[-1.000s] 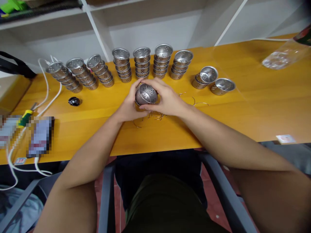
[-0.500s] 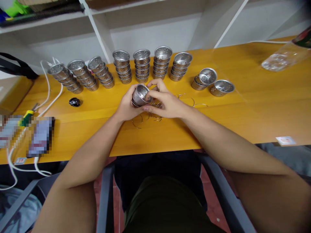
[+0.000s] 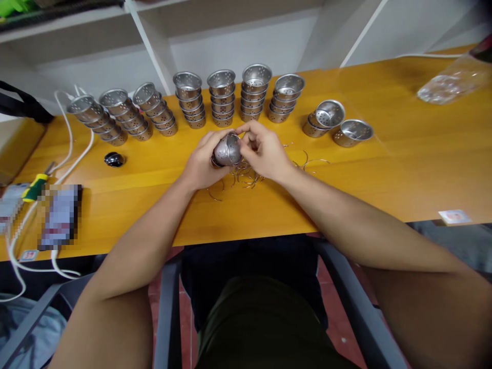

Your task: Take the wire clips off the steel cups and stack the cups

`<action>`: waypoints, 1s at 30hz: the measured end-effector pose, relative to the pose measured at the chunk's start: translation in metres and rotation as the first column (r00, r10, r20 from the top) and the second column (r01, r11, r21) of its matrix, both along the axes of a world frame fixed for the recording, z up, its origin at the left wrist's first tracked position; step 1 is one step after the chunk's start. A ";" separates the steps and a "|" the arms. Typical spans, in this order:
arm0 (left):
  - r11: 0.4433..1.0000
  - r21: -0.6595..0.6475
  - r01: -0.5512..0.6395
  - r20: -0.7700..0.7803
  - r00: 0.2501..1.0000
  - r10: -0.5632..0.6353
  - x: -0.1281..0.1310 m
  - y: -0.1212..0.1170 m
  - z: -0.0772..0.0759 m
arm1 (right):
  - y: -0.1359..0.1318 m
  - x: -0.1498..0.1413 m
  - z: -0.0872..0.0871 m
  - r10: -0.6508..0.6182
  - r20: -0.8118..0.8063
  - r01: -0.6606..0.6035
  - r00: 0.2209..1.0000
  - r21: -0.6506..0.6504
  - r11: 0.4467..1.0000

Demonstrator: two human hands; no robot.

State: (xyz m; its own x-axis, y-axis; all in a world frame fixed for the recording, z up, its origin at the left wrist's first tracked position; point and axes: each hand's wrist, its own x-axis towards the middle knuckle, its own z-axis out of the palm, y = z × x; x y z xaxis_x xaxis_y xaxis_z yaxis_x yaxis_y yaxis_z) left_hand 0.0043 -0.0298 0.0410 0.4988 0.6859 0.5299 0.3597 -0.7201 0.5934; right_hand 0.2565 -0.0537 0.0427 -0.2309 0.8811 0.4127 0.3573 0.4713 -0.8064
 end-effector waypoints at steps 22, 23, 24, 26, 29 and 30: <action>0.986 0.077 -0.148 0.007 0.989 0.148 0.002 0.004 -0.022 | 0.014 -0.013 -0.016 0.087 -0.342 -0.084 0.936 0.024 0.996; 0.987 0.054 -0.151 0.025 0.988 0.150 0.000 0.009 -0.023 | 0.014 -0.012 -0.016 0.043 -0.343 -0.031 0.938 0.041 0.999; 0.987 0.030 -0.157 0.043 0.987 0.155 -0.002 0.014 -0.024 | 0.016 -0.010 -0.016 -0.008 -0.340 0.030 0.940 0.059 0.998; 0.984 -0.011 -0.178 0.076 0.981 0.178 -0.006 0.022 -0.026 | 0.021 0.000 -0.014 -0.106 -0.305 0.138 0.946 0.087 0.987; 0.975 -0.064 -0.215 0.114 0.969 0.221 -0.011 0.027 -0.026 | 0.033 0.029 -0.005 -0.144 -0.114 0.156 0.983 0.101 0.983; 0.972 -0.081 -0.221 0.123 0.966 0.230 -0.011 0.027 -0.025 | 0.036 0.039 -0.001 -0.114 -0.012 0.114 0.993 0.095 0.989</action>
